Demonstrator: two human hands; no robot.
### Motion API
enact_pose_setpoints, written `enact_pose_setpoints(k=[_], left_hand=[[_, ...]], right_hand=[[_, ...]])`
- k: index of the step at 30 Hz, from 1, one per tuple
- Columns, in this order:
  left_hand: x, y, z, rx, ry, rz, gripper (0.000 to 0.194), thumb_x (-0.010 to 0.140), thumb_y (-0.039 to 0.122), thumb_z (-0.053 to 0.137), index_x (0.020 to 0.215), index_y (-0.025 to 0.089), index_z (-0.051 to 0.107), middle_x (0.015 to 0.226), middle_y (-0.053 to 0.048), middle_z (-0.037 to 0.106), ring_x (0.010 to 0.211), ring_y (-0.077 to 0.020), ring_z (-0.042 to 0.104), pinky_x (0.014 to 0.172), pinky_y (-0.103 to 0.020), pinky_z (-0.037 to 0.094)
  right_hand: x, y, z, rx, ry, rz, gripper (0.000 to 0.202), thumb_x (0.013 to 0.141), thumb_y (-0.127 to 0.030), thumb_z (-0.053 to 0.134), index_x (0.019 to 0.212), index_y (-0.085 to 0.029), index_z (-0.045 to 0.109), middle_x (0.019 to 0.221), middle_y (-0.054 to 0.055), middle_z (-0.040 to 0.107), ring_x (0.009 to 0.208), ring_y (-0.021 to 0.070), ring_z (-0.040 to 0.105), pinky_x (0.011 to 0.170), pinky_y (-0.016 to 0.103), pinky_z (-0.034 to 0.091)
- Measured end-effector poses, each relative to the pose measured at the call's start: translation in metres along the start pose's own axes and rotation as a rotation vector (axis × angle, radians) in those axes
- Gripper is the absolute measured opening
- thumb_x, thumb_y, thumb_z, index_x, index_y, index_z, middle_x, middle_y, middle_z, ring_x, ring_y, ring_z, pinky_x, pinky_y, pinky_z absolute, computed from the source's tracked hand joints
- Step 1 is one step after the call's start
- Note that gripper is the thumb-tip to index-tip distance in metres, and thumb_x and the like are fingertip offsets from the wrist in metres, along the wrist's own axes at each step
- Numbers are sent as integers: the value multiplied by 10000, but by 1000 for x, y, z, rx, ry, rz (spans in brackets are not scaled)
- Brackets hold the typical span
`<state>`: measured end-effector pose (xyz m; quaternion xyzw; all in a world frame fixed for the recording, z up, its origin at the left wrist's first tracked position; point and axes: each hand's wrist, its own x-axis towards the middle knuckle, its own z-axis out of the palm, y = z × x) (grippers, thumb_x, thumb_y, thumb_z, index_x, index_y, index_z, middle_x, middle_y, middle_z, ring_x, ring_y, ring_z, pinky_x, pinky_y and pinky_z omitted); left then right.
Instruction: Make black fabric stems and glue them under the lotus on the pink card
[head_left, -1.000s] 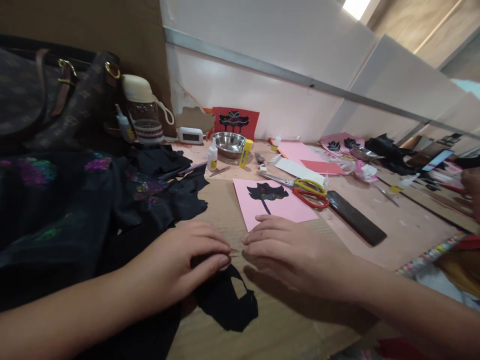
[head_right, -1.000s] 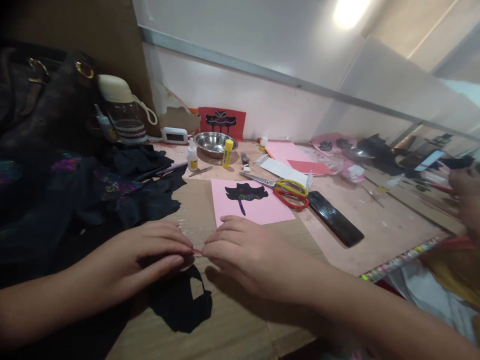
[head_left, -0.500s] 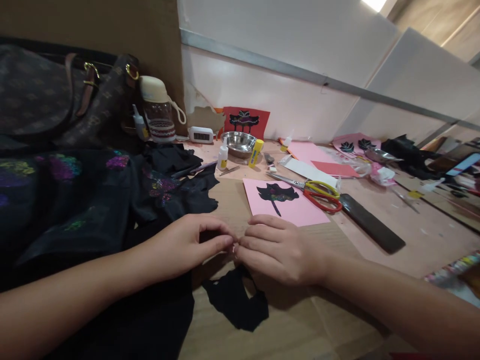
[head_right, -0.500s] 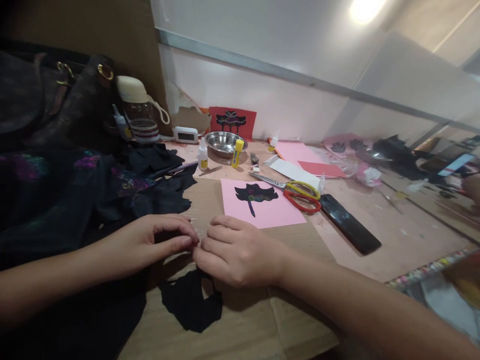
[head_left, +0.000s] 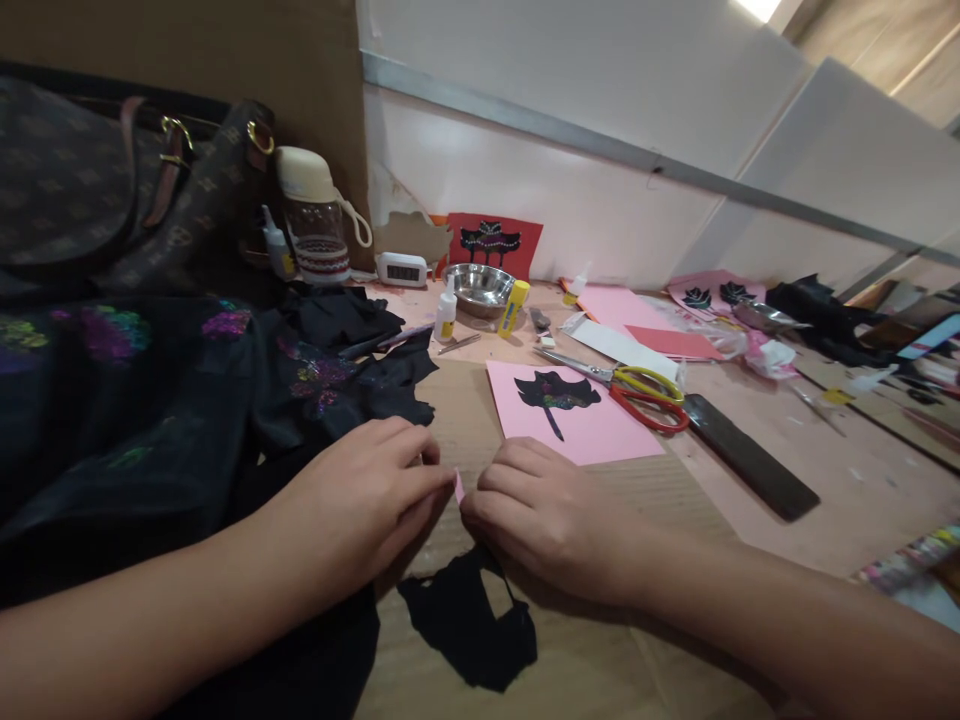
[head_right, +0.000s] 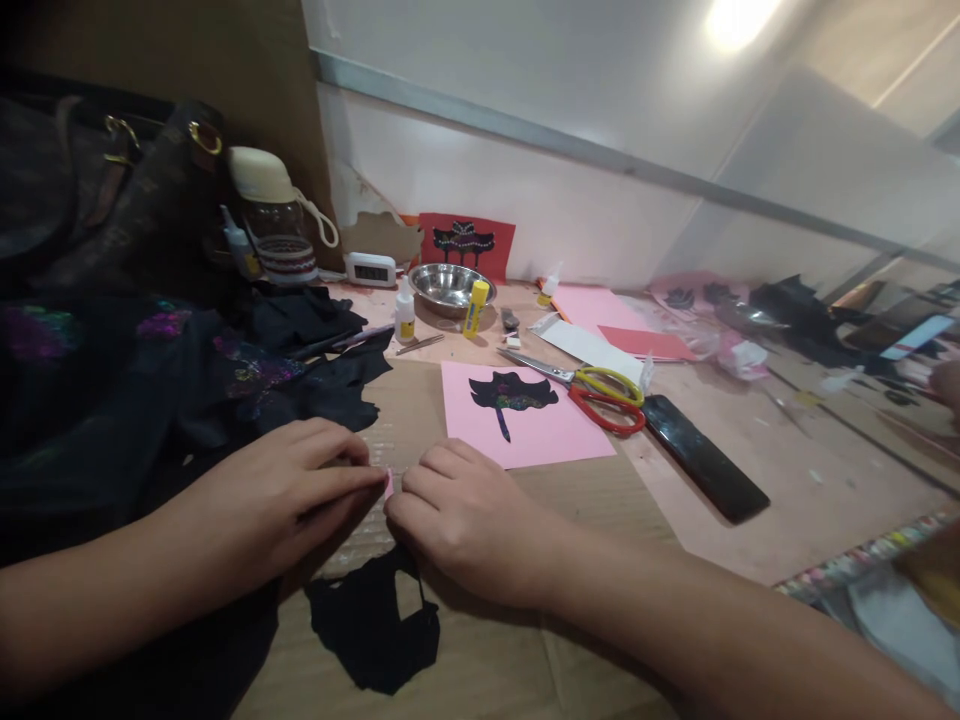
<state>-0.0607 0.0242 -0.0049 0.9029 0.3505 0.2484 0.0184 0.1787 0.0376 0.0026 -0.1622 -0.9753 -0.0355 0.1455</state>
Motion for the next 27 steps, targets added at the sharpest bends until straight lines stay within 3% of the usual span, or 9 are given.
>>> enact_pose_setpoints(k=[5,10,13,17,19,23,27], left_hand=[[-2,-1,7,26,-33,54,237,972,132,533,997,200,759,908,-70,684,816,-219,618,731,-354,527],[-3,0,10,4,32,54,208,963,137,536,987,225,723,883,-45,683,760,-192,618,692,-298,519],[-2,2,8,-5,62,56,199,986,160,514,952,240,693,841,-19,684,722,-179,627,674,-272,530],[-1,4,5,0,86,38,170,995,187,513,950,248,665,860,-3,710,744,-174,656,695,-260,545],[0,5,6,-11,82,21,163,987,182,521,926,249,657,847,4,711,728,-169,655,677,-254,540],[3,4,11,-28,53,-11,183,978,163,504,897,235,652,833,-12,700,722,-184,645,673,-284,538],[0,1,16,-45,18,-46,206,981,134,476,923,219,654,864,-34,695,767,-215,644,700,-341,537]], right_hand=[[4,-2,-4,64,58,-17,235,1053,-225,514,926,-130,687,840,79,691,795,203,562,774,350,458],[0,6,-12,124,191,67,198,1022,-214,552,898,-139,686,782,64,675,755,195,548,733,342,451],[-7,20,-16,167,298,196,176,1002,-215,552,880,-160,666,775,60,674,761,197,566,717,336,461],[-6,45,-24,311,409,533,119,953,-251,586,874,-191,650,852,65,705,803,207,625,745,353,495],[5,60,-29,363,403,653,93,937,-250,603,954,-191,674,921,75,728,854,217,659,784,371,518],[47,94,-25,442,322,764,327,933,-233,656,1255,-173,651,1109,109,749,881,208,707,771,355,568],[99,121,-6,484,238,817,308,946,-324,723,1200,-157,674,1135,92,727,941,221,712,816,381,600]])
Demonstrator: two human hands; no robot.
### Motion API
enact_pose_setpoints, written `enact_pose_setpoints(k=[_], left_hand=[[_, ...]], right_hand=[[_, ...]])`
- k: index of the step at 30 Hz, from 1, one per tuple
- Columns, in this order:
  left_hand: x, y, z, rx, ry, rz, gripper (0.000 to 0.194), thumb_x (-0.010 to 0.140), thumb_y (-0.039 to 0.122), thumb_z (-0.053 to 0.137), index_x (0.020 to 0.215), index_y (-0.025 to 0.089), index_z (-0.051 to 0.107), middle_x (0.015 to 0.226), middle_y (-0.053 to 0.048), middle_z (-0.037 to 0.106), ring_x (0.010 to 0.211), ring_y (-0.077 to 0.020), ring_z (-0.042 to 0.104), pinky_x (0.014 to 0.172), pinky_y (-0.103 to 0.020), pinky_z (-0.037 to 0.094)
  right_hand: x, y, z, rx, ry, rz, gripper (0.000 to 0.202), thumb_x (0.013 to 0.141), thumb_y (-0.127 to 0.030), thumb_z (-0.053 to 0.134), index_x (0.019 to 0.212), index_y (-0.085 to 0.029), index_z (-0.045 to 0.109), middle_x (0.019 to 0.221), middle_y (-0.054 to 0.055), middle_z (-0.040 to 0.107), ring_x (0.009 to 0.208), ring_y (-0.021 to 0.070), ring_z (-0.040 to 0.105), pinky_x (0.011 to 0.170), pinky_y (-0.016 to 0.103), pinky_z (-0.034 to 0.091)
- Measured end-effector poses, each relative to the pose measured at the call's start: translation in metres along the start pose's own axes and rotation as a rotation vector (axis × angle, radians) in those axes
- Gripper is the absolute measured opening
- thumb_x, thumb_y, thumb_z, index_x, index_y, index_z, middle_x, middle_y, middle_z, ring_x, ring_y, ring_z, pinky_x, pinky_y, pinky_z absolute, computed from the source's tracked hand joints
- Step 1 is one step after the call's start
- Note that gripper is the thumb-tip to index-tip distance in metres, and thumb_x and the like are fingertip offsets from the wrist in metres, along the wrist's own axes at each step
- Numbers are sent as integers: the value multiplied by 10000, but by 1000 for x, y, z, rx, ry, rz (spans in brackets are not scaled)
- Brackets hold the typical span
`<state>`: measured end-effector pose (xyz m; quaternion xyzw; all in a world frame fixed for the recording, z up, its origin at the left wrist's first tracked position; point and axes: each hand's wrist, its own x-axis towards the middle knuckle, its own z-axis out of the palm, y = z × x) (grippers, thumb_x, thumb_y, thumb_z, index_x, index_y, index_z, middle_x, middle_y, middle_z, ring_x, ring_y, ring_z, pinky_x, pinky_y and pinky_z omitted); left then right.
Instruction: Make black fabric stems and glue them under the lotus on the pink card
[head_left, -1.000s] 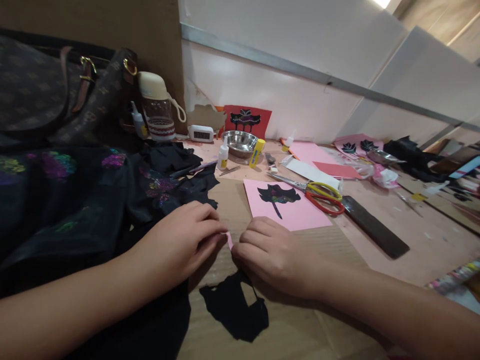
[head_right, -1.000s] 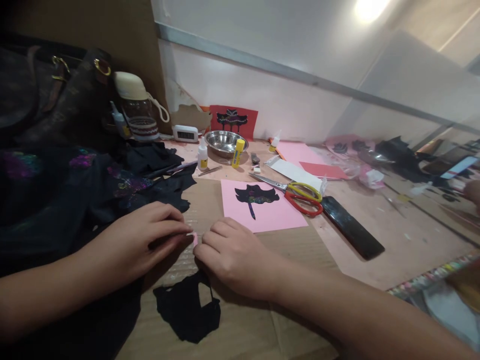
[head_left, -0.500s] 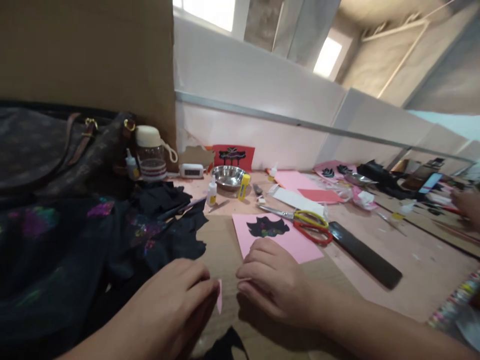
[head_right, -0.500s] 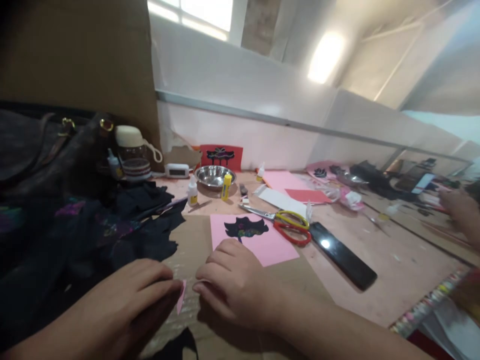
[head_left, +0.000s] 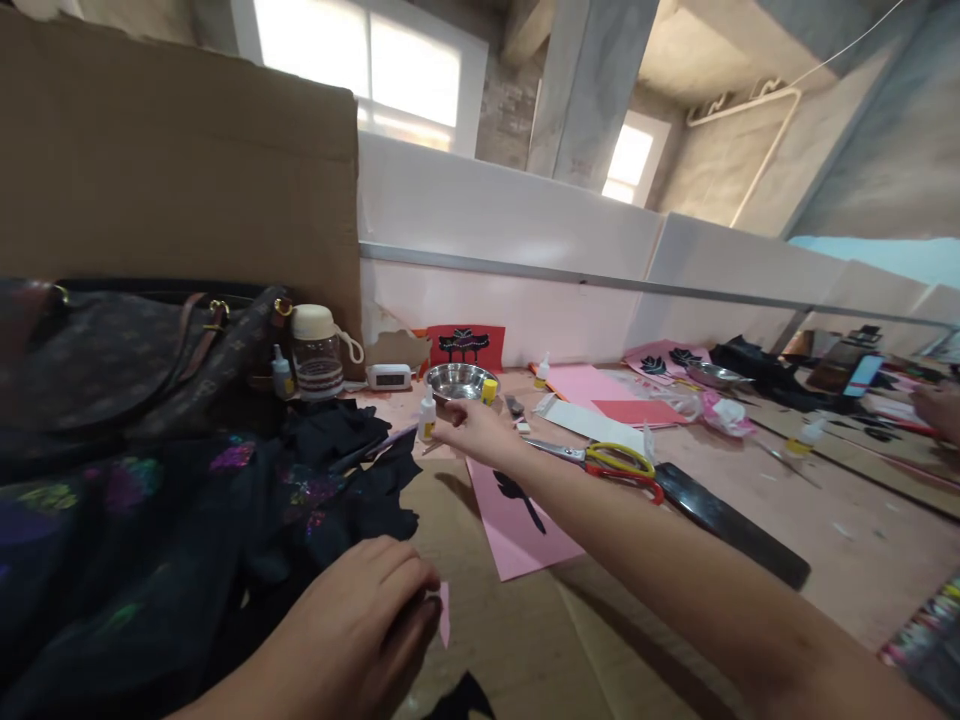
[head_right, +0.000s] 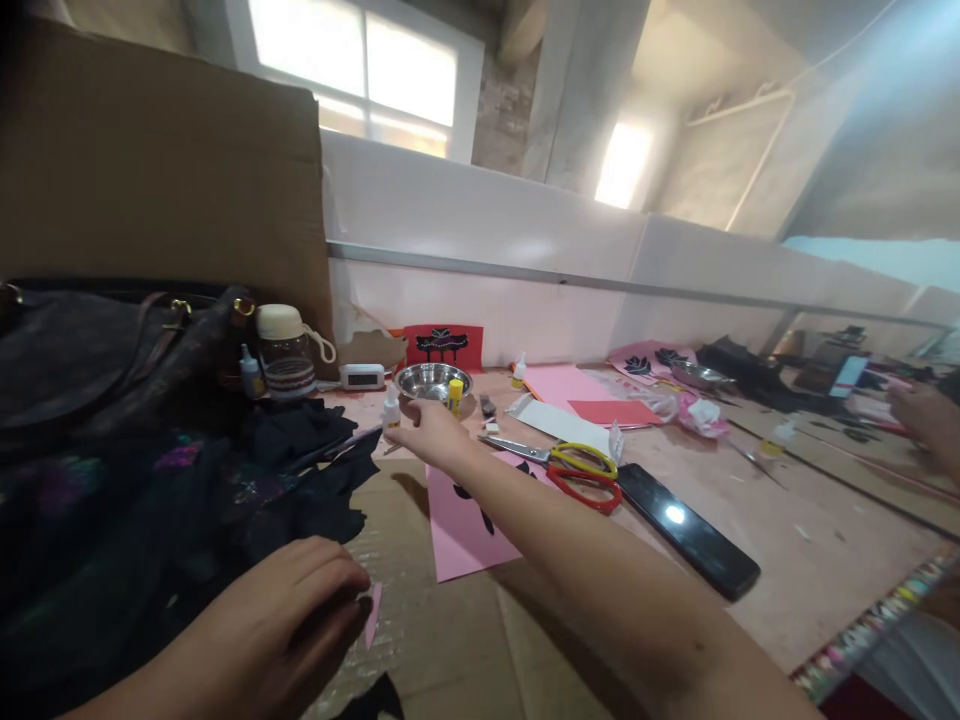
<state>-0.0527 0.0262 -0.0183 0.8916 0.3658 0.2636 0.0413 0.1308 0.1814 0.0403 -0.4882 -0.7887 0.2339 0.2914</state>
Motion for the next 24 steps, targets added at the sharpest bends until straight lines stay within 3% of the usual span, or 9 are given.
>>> enact_pose_setpoints(k=[4,8,11,16,19,24], left_hand=[[-4,-4,3,-32,8,-10,188,992,132,480,947,222,639,889,-31,683,811,-225,633,739,-368,525],[-4,-4,3,-36,25,1,168,979,124,495,938,219,627,885,-32,683,810,-226,627,733,-363,520],[-2,-2,1,-16,47,42,164,961,120,508,916,211,636,864,-40,695,768,-221,629,696,-344,526],[-2,0,-2,4,16,48,146,938,125,539,936,215,654,883,-46,710,773,-215,646,713,-324,546],[-3,-1,-3,-36,0,26,144,958,145,538,920,233,645,871,-24,699,761,-200,645,715,-311,539],[-5,-2,-2,-60,12,-10,153,981,158,519,953,241,644,903,-23,698,811,-200,651,739,-313,536]], right_hand=[[30,-7,22,2,-9,22,303,1009,-354,654,1241,-160,648,1219,86,679,1008,232,697,852,422,611],[28,-17,20,34,38,-34,277,1007,-336,652,1217,-156,646,1185,85,684,990,224,693,851,416,602],[-4,-22,7,77,47,-135,245,998,-314,639,1200,-176,620,1082,76,714,935,213,684,873,394,570],[-88,-24,-13,200,-60,-368,274,917,-375,718,1129,-220,639,1083,58,708,972,217,663,886,350,527],[-115,-21,-15,279,-130,-327,224,933,-337,678,1129,-237,637,1040,37,694,897,191,639,800,311,513],[-118,-14,-13,264,-145,-171,161,891,-259,684,1037,-216,633,928,5,658,821,170,584,758,293,471]])
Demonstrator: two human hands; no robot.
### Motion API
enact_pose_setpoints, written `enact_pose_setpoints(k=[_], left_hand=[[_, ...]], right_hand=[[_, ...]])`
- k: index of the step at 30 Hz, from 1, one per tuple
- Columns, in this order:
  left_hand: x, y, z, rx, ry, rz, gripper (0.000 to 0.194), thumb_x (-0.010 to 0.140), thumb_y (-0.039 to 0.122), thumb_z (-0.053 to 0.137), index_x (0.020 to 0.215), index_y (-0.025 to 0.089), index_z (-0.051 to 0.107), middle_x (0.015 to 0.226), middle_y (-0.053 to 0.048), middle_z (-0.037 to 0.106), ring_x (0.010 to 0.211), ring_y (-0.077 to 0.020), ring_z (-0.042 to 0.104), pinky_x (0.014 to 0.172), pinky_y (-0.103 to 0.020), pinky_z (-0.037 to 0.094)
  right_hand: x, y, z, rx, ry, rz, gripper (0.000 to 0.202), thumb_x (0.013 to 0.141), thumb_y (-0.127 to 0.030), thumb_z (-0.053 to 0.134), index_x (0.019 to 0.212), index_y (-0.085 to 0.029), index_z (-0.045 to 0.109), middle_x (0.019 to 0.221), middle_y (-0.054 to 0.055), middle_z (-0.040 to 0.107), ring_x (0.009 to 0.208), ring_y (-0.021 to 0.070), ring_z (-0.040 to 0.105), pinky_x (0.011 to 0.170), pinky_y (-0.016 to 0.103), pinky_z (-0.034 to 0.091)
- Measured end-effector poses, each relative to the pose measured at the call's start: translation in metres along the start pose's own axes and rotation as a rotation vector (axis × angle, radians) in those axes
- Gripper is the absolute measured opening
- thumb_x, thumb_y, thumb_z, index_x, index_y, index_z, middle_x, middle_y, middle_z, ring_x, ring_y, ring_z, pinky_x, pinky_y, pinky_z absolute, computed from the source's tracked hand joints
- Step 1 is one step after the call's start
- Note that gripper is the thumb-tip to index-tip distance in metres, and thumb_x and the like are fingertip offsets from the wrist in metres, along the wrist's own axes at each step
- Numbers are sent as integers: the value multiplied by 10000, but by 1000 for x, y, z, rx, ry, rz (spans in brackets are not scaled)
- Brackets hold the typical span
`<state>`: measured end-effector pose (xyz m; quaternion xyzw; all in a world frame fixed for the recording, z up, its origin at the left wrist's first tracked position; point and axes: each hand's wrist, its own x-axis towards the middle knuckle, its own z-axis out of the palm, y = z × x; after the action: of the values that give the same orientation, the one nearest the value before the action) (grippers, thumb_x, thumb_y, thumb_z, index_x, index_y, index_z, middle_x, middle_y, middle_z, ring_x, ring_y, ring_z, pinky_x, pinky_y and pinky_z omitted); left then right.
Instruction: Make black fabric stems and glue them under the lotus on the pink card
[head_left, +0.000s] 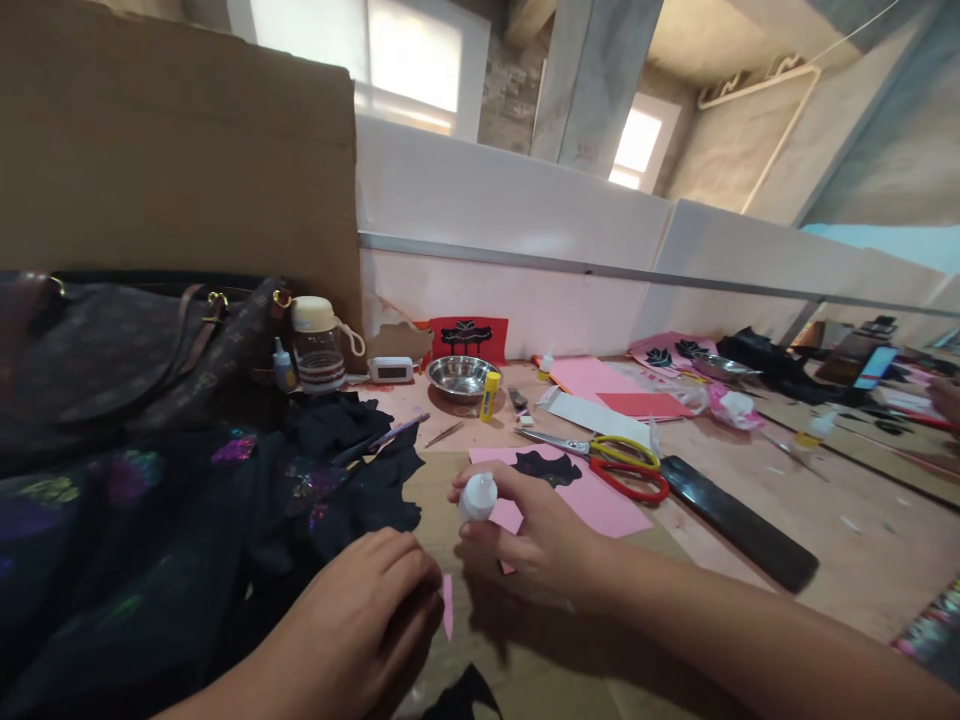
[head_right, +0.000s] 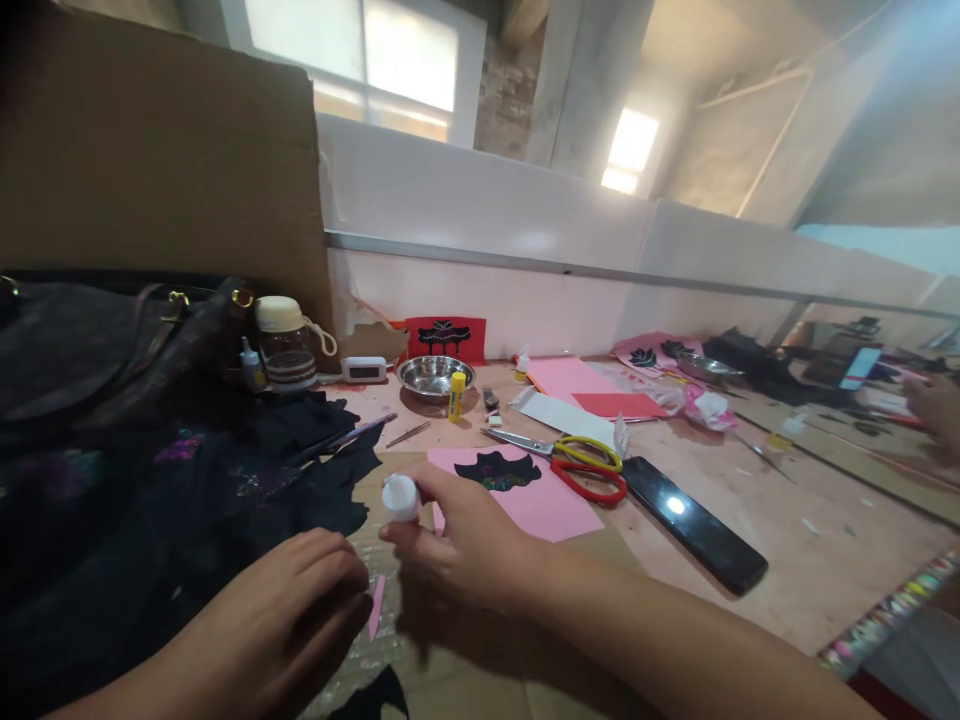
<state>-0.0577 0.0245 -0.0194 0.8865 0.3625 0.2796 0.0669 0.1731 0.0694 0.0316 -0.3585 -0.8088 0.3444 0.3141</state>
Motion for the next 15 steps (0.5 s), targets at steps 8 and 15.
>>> enact_pose_setpoints(k=[8,15], left_hand=[[4,4,-8,107,29,52,181,977,129,516,978,234,663,896,-25,717,780,-195,670,722,-308,556],[-36,53,-15,394,5,255,375,938,48,405,1150,184,683,1105,-114,791,693,-228,720,564,-332,534]], right_hand=[[-7,8,-1,90,-23,36,185,957,-325,644,1106,-214,644,1028,44,699,891,192,634,802,317,518],[-16,25,-15,-76,-15,-13,391,982,-389,596,1331,-215,575,1190,107,705,1040,267,675,822,383,557]])
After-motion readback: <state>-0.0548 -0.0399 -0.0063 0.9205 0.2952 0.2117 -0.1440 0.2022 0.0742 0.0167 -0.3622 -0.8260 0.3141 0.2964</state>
